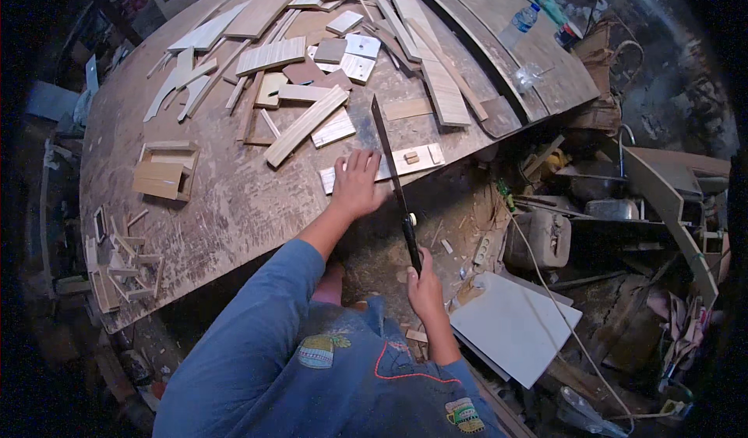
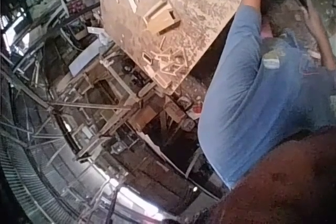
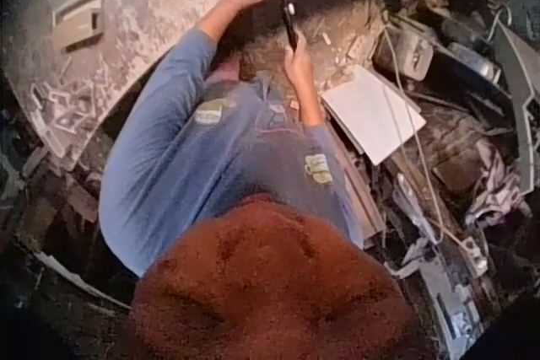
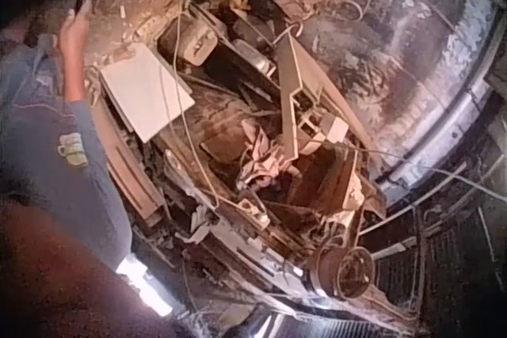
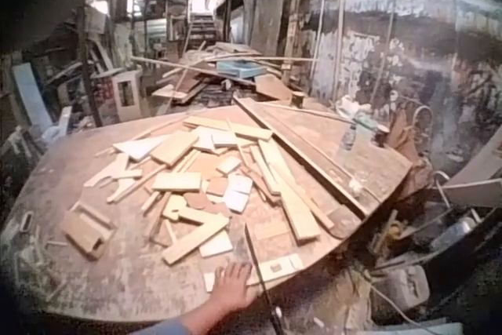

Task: The person cuts wood with a hand saw, then applies glue to small wooden components with a glue applicator, and assembles them into a wooden box.

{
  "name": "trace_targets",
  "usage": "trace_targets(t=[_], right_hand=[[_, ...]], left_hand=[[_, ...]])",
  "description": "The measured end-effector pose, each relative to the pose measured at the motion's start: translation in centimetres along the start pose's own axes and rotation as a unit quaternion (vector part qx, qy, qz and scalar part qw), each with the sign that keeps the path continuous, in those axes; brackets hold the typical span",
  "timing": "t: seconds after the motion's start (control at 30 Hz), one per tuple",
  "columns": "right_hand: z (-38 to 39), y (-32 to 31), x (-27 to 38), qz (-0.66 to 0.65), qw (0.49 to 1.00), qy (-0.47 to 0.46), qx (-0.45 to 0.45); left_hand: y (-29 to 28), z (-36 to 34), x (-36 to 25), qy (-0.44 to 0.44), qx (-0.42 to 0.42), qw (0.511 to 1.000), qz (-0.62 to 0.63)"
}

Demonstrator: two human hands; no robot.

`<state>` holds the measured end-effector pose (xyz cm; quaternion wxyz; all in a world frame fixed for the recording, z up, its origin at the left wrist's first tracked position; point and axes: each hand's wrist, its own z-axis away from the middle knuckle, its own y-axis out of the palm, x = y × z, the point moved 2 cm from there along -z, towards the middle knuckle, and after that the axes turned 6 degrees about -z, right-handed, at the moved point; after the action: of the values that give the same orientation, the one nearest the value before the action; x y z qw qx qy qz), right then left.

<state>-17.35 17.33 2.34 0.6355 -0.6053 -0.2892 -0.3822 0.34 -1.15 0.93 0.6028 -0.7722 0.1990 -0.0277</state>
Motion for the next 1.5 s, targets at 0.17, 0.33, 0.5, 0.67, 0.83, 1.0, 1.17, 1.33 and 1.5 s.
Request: trace_targets(t=[0.17,0.33,0.5,0.67,0.83,1.0,1.17,1.33,1.5], right_hand=[[2.6,0.2,-1.3,0.134,0.982,0.121,0.062],[1.8,2.2,-1.7,0.186,0.974,0.128,0.022],[1.9,1.0,-0.7,0.192,0.971,0.136,0.037],[1.2,1.5,-1.3,0.201,0.97,0.132,0.018],[-2.9,2.6,-0.2,0.191,0.98,0.056,0.01],[4.7,0.3,-2.1,0.197,0.962,0.18,0.063],[-3.2,3.4,-3.1,0.178,0.983,0.05,-0.015],[2.0,1.3,-0.4,0.155,0.979,0.124,0.035],[2.3,1.0,-1.7,0.129,0.985,0.112,0.022]], left_hand=[[-0.6,0.0,-0.9,-0.03,0.073,0.994,-0.074],[-0.3,-0.4,-1.2,-0.038,0.108,0.985,-0.127],[-0.6,-0.3,-0.8,-0.056,0.12,0.986,-0.102],[-0.3,-0.7,-1.1,-0.04,0.129,0.984,-0.112],[0.6,-0.3,-1.1,-0.053,0.101,0.987,-0.115],[-0.5,-0.3,-1.3,-0.068,0.124,0.983,-0.114],[-0.5,-0.8,-2.3,-0.047,0.138,0.981,-0.125],[0.2,0.0,-0.9,-0.065,0.114,0.981,-0.146],[-0.3,-0.1,-1.2,-0.057,0.124,0.982,-0.13]])
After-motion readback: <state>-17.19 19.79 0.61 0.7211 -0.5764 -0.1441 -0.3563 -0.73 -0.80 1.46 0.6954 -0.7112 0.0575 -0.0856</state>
